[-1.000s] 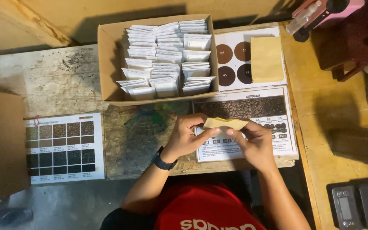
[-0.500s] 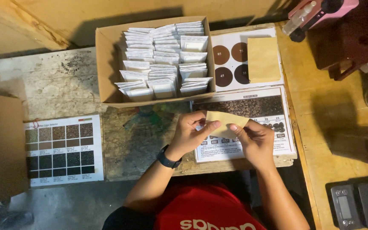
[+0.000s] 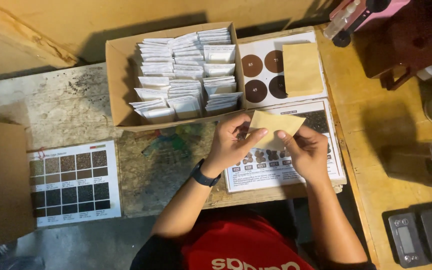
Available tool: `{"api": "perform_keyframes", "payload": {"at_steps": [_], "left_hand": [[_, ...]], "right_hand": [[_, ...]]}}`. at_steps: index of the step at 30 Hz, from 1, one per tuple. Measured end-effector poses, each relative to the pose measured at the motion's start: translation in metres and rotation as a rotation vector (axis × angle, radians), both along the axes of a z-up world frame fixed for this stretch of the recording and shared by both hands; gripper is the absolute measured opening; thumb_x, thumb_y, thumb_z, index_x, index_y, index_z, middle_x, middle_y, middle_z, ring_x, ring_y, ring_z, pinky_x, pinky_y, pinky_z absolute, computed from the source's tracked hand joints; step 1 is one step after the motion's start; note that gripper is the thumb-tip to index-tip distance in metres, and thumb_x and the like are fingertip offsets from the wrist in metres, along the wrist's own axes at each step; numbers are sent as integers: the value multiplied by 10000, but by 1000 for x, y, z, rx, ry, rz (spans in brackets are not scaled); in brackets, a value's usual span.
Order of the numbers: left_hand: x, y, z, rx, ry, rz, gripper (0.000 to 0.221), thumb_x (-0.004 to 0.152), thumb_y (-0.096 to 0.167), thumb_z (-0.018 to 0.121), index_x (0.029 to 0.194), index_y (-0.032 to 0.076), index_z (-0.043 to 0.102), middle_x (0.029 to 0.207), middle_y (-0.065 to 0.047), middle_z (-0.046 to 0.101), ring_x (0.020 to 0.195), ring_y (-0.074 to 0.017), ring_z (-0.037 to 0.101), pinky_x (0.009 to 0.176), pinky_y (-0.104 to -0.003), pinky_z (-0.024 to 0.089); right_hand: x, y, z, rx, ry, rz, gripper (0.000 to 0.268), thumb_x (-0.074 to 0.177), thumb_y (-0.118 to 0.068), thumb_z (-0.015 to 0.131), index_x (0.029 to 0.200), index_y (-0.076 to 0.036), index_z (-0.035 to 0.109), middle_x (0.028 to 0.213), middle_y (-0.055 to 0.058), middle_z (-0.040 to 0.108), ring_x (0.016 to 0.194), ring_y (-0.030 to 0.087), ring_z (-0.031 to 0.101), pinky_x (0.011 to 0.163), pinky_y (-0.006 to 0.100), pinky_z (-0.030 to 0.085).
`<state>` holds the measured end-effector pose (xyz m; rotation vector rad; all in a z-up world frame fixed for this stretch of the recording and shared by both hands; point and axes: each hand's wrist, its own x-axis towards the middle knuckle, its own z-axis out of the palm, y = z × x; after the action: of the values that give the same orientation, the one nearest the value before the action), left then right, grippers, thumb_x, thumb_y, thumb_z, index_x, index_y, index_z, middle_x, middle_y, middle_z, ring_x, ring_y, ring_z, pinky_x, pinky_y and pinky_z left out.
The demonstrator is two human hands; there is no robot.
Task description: The person sorts through small white and brown sample packets on a table, moving them between a cardboard box and a reference chart.
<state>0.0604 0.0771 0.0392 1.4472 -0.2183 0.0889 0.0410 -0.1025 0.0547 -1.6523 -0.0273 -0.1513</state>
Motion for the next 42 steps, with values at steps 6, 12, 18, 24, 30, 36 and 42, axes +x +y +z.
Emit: {"api": "perform_keyframes", "payload": {"at_steps": [6,12,18,24,30,36,42], "left_hand": [[28,-10,9,-43,-116,43,209,914,155,773,757,55,679,572,-40,602,681,-16,585,511,-207,500],[25,-17,18,-1,-249,121,147,920,128,766,823,38,703,616,-81,637,691,-46,625,540,-243,525],[29,-7,12,487,-659,453,191,867,181,799,1000,62,732,793,-55,717,671,-195,712,598,-278,596],[38,14,-13,753,-836,477,272,896,282,775,1025,52,708,834,-83,650,769,-246,661,690,-353,553],[38,12,-23,771,-844,495,220,928,282,737,1000,75,715,857,-61,664,796,-238,680,719,-330,554],[34,16,-17,746,-859,419,232,934,269,692,949,37,693,870,-110,660,795,-282,678,727,-352,560],[40,13,-21,661,-870,392,188,906,217,691,865,34,669,818,-89,636,765,-289,674,697,-353,568]], "right_hand": [[28,-3,-6,112,-92,-6,53,947,30,757,983,53,725,803,118,694,834,133,611,794,338,567],[52,-12,-62,218,-151,-52,37,974,11,729,949,38,729,810,79,696,881,103,602,785,303,567],[77,-9,-81,405,-252,-108,59,941,-8,758,909,15,714,779,75,670,810,99,628,734,290,580],[89,-11,-90,430,-216,-116,113,949,-45,750,859,2,700,708,85,663,679,113,662,634,264,567],[87,-1,-90,455,-170,-67,112,941,-42,744,857,24,711,684,118,678,647,158,703,603,290,588],[85,2,-107,467,-131,-16,78,930,-31,741,869,12,719,704,114,688,681,167,716,622,306,601],[87,3,-112,442,-155,-6,61,941,-26,744,970,27,749,803,142,726,813,184,718,707,345,616]]}}
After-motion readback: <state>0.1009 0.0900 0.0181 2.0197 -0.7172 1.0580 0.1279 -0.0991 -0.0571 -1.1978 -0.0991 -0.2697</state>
